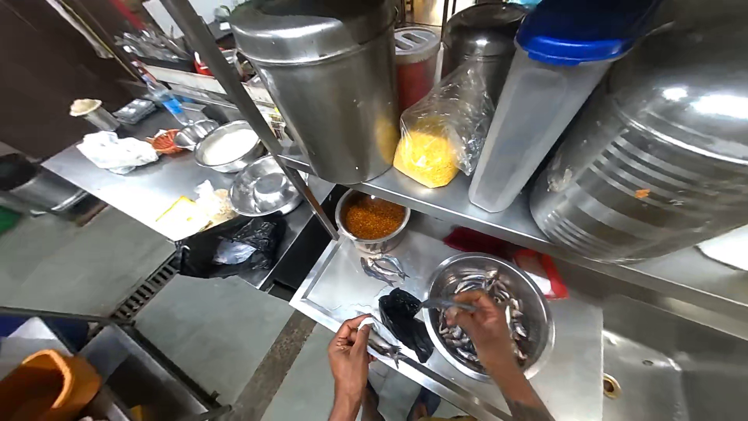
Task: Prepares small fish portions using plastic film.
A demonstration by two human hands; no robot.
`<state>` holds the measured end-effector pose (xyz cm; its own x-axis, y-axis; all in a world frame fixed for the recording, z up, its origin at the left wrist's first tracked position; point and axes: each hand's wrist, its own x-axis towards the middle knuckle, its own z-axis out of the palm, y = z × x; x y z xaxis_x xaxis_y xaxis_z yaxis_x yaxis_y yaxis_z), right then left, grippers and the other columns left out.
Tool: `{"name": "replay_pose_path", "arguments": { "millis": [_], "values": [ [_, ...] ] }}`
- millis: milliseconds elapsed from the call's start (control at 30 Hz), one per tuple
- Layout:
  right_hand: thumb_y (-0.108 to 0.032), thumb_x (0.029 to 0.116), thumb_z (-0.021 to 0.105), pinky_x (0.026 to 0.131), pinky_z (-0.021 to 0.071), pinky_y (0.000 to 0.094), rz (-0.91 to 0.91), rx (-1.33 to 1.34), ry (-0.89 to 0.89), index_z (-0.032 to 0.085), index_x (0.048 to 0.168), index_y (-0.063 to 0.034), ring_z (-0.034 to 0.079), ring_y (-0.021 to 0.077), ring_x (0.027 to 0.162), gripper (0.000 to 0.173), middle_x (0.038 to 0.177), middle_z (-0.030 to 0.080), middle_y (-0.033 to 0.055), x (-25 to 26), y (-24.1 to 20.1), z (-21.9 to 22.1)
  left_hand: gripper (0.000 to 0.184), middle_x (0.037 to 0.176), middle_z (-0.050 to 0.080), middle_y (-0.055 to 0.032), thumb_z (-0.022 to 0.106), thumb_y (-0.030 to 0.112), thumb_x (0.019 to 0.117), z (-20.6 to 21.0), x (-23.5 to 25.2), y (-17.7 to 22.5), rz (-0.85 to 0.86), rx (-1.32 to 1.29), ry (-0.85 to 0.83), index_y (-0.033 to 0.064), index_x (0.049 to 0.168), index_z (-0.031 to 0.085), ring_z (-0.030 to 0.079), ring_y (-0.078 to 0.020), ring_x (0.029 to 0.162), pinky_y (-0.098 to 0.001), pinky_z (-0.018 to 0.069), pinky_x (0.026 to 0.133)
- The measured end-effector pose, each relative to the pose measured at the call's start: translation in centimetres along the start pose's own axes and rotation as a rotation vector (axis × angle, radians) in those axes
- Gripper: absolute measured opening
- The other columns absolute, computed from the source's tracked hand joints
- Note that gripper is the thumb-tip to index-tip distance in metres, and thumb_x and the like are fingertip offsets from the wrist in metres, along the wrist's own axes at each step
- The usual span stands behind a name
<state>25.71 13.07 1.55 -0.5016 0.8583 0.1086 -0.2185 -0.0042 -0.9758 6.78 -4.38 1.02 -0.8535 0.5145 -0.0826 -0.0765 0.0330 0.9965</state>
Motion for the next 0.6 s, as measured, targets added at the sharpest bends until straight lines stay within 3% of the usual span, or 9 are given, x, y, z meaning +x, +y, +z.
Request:
{"name": "replay_pose_path", "arguments": {
  "millis": [133,200,267,400,533,600],
  "values": [
    [-0.011,0.0851,0.080,0.079,0.0646,0.0336,-0.294,-0.260,-0.299,0.074,0.102,-0.0099,0.073,0.0137,0.091,0.018,0.102,0.075,0.0023,-2.6,-0.5,4.3,0.017,0.059,0.055,-0.0070,0.062,0.003,0.0977,0.7,0.0,0.4,-0.022,-0.004,-0.010,-0.0036,0.109,0.072,0.051,-0.0154,0.041,-0.0294,0.0466,0.034],
    [-0.020,0.0916,0.075,0.088,0.0609,0.0302,-0.447,-0.592,-0.395,0.075,0.102,-0.0184,0.070,0.0093,0.102,0.010,0.108,0.074,-0.0041,-2.9,1.1,5.7,0.017,0.059,0.056,-0.0068,0.060,0.002,0.0973,0.8,0.0,0.7,-0.023,-0.006,-0.016,-0.0038,0.108,0.072,0.052,-0.0153,0.041,-0.0295,0.0467,0.034],
    [-0.025,0.0980,0.066,0.086,0.0594,0.0315,-0.547,-0.829,-0.443,0.074,0.102,-0.0217,0.068,0.0124,0.103,0.009,0.111,0.073,-0.0045,-2.9,2.8,6.6,0.017,0.063,0.061,-0.0084,0.061,0.003,0.0966,0.6,-0.1,0.5,-0.004,0.004,-0.036,-0.0041,0.108,0.072,0.055,-0.0161,0.043,-0.0292,0.0464,0.034],
    [-0.027,0.1012,0.061,0.084,0.0592,0.0332,-0.460,-0.956,-0.519,0.075,0.108,-0.0221,0.068,0.0164,0.103,0.017,0.108,0.071,-0.0008,-3.1,2.8,7.7,0.019,0.063,0.062,-0.0079,0.059,0.000,0.0956,0.4,-0.5,0.1,0.075,0.023,-0.069,-0.0045,0.108,0.072,0.053,-0.0135,0.042,-0.0265,0.0440,0.034],
    [-0.021,0.0937,0.066,0.071,0.0598,0.0367,-0.447,-1.058,-0.472,0.075,0.100,-0.0169,0.069,0.0212,0.088,0.012,0.091,0.069,0.0033,-4.3,2.1,9.6,0.019,0.058,0.057,-0.0055,0.059,0.001,0.0945,0.6,-1.2,-0.4,0.092,0.009,-0.075,-0.0035,0.107,0.073,0.050,-0.0128,0.040,-0.0267,0.0434,0.034],
    [-0.017,0.0904,0.066,0.072,0.0601,0.0385,-0.357,-1.073,-0.500,0.075,0.097,-0.0138,0.070,0.0228,0.089,0.012,0.092,0.069,0.0048,-4.3,2.2,10.1,0.019,0.057,0.056,-0.0041,0.060,0.000,0.0935,0.8,-1.4,-0.9,0.105,0.002,-0.079,-0.0038,0.107,0.073,0.048,-0.0116,0.039,-0.0256,0.0413,0.033]
  ]
}}
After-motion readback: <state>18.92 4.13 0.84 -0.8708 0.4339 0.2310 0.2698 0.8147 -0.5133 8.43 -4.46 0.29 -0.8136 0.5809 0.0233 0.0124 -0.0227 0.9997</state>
